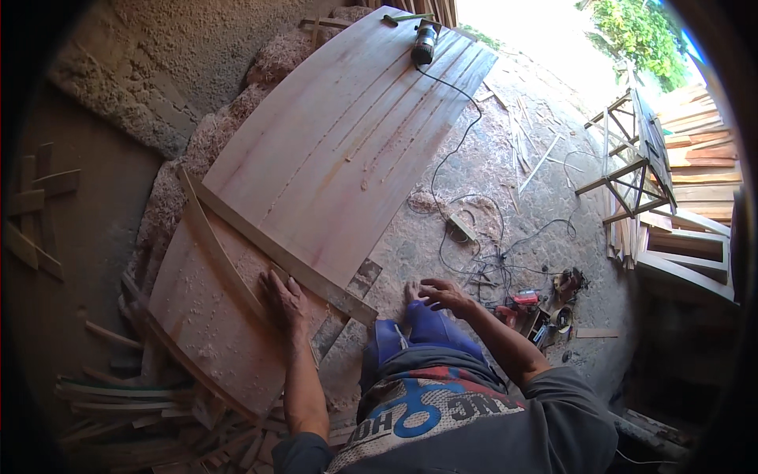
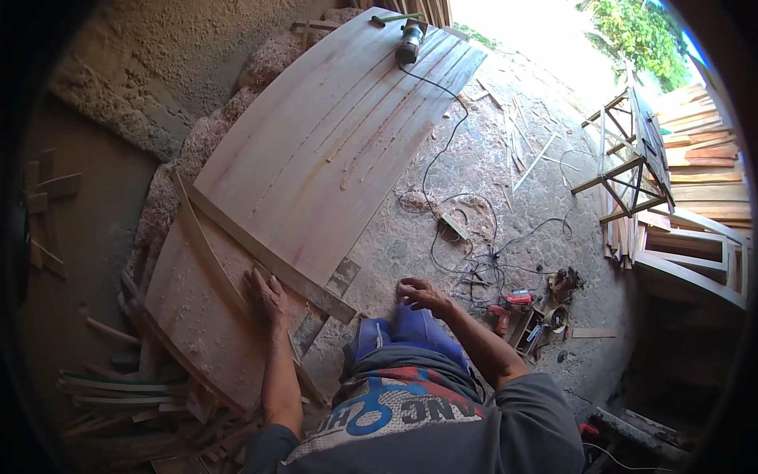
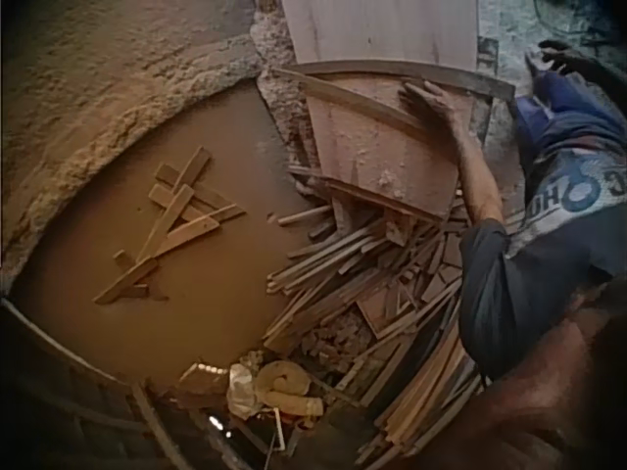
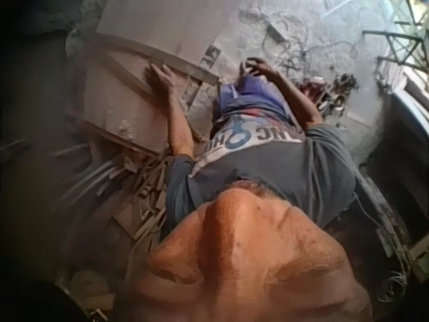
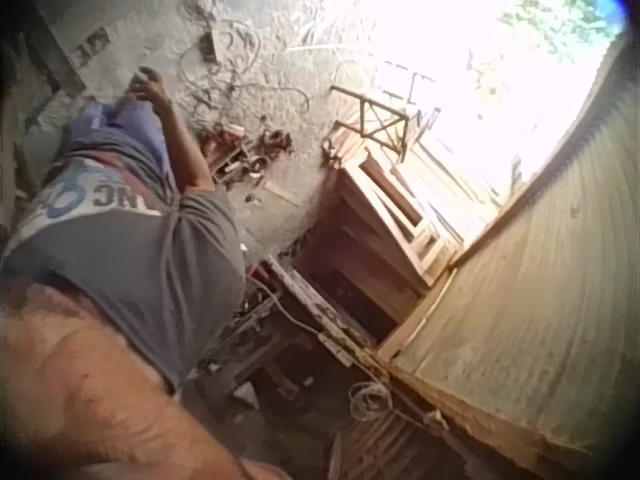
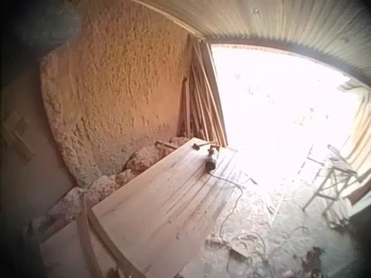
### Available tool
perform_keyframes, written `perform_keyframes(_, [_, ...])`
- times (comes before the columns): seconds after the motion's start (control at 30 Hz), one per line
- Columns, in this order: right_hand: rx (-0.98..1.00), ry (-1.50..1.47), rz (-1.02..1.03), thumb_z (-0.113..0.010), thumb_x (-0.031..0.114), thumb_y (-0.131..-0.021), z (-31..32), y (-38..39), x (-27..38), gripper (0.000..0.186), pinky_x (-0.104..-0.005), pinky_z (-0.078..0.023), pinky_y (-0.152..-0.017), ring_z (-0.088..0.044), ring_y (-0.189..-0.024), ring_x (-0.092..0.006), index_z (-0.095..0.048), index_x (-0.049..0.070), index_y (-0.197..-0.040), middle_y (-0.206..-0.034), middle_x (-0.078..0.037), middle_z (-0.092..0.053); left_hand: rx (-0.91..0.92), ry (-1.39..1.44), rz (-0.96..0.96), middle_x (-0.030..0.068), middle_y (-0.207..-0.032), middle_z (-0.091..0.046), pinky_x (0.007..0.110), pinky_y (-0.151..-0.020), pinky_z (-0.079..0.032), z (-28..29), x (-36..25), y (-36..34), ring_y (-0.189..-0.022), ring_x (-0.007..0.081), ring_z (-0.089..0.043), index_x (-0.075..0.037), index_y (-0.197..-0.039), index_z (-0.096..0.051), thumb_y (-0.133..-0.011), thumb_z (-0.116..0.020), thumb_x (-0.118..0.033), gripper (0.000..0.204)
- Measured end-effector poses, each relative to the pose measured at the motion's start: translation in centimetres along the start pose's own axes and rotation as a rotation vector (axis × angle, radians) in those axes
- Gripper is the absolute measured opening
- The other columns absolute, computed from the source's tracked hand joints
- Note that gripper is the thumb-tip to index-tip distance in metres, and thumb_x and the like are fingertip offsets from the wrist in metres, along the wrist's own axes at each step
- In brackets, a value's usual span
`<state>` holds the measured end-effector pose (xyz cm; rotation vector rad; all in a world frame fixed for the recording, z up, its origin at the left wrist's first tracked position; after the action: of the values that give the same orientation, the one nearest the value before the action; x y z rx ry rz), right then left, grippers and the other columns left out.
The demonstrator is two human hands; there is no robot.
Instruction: The person positions a guide board on a large wooden panel and secures it using a hammer. They then use a hand-held router to carve grooves into the panel, following the guide, and subsequently move the guide board to a new position on the panel.
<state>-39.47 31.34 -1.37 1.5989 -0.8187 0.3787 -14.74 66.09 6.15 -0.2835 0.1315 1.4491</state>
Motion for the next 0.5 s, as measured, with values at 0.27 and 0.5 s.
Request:
perform_keyframes(0.27, [-0.432,0.536,0.516,-0.061,0.032,-0.1,15.1,-0.1,17.6,0.042,-0.0364,-0.056,-0.077,-0.07,-0.09,-0.0229,-0.062,0.004,-0.131,-0.106,-0.012,-0.072,0.049,-0.057,-0.023,0.0293,-0.157,-0.033,0.05,-0.122,-0.026,0.2,-1.1,-0.6,-0.148,0.0415,-0.029,0.006,-0.147,-0.038,-0.102,-0.047,-0.028,0.057])
perform_keyframes(0.5, [-0.625,1.692,0.837,-0.07,0.015,-0.087,26.2,-9.7,49.9,0.047,-0.0447,-0.052,-0.087,-0.059,-0.109,-0.0327,-0.057,0.009,-0.132,-0.113,-0.011,-0.063,0.119,-0.006,-0.016,0.0291,-0.156,-0.034,0.05,-0.12,-0.028,0.4,-1.2,-1.2,-0.146,0.0431,-0.032,0.004,-0.148,-0.038,-0.1,-0.055,-0.026,0.059])
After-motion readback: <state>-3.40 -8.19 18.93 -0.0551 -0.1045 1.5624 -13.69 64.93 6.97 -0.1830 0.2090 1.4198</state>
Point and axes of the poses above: each hand's wrist, its own y-axis away from the middle knuckle, its own z-axis out of the back of the hand, x = y × z, the point moved 7 cm from there along -y, towards the middle knuckle
